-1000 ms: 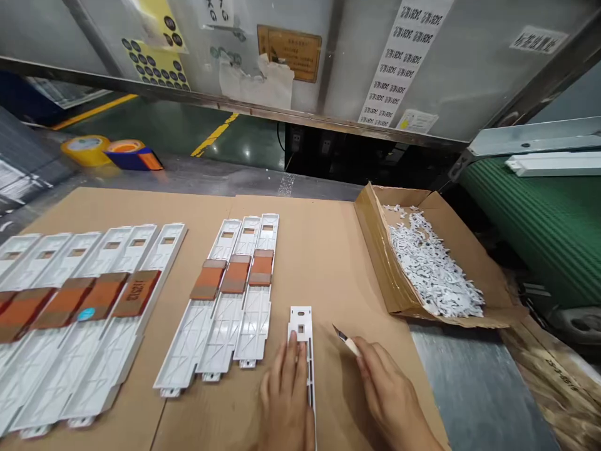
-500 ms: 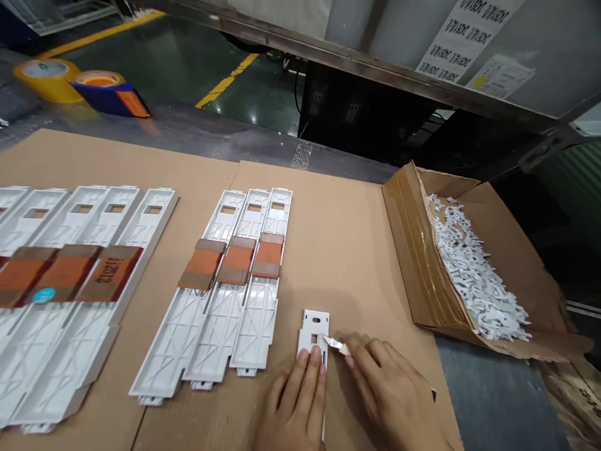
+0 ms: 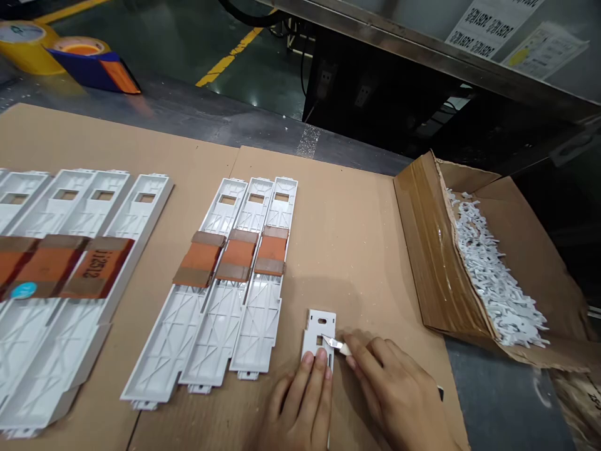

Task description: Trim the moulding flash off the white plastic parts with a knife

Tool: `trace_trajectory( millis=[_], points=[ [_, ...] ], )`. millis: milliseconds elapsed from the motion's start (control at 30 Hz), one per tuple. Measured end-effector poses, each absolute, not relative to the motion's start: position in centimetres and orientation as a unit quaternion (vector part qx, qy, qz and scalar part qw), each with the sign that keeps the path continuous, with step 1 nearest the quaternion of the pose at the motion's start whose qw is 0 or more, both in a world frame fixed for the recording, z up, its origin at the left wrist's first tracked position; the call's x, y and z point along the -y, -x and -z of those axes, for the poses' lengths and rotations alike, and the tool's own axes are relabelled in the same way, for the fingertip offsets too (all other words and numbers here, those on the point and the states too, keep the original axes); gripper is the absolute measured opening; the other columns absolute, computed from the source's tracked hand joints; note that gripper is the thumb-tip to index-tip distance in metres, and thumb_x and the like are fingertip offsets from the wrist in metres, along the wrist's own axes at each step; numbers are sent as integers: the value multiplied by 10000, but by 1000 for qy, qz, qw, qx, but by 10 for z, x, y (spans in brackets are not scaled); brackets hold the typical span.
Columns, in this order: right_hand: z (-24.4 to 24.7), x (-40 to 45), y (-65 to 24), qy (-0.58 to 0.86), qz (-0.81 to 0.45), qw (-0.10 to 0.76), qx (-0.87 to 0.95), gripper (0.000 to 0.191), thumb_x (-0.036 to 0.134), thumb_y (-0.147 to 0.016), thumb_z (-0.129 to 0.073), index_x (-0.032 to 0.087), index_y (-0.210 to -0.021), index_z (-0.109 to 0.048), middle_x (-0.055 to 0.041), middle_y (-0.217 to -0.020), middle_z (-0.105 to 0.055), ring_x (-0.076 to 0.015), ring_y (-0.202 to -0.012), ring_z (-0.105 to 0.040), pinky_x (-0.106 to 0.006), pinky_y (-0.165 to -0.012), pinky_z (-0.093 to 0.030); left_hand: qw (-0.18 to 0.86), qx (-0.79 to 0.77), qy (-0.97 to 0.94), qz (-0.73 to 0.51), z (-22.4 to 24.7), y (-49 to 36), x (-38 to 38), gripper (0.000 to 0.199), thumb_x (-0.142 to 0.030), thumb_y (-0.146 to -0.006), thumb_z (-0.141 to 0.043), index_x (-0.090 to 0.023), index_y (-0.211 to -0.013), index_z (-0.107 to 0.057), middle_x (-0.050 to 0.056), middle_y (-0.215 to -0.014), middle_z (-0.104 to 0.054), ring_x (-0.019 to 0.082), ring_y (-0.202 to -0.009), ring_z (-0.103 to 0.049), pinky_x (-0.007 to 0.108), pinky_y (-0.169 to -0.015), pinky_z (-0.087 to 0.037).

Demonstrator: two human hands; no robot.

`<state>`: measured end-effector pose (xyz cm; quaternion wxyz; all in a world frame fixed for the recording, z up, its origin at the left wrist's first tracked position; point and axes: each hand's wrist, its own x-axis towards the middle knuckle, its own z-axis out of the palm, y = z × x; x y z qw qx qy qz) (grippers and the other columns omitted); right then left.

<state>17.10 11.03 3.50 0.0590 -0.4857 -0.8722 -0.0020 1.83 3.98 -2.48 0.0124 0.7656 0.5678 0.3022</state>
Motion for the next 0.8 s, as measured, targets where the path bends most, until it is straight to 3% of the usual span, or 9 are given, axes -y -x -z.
trace_trajectory(
  millis=[800],
  points=[
    [-39,-121,-171,457,29,-21,889,361,252,-976,-258,209,-1026,-614,-40,-748,-627,-170,-600,-587,-291,-547,-391,-16,-552,-780,-293,28,-17,-42,391,-121,-852,-314,-134,-1025,-664,51,-1125,-663,183,-1091,-554,302,-830,-374]
  ],
)
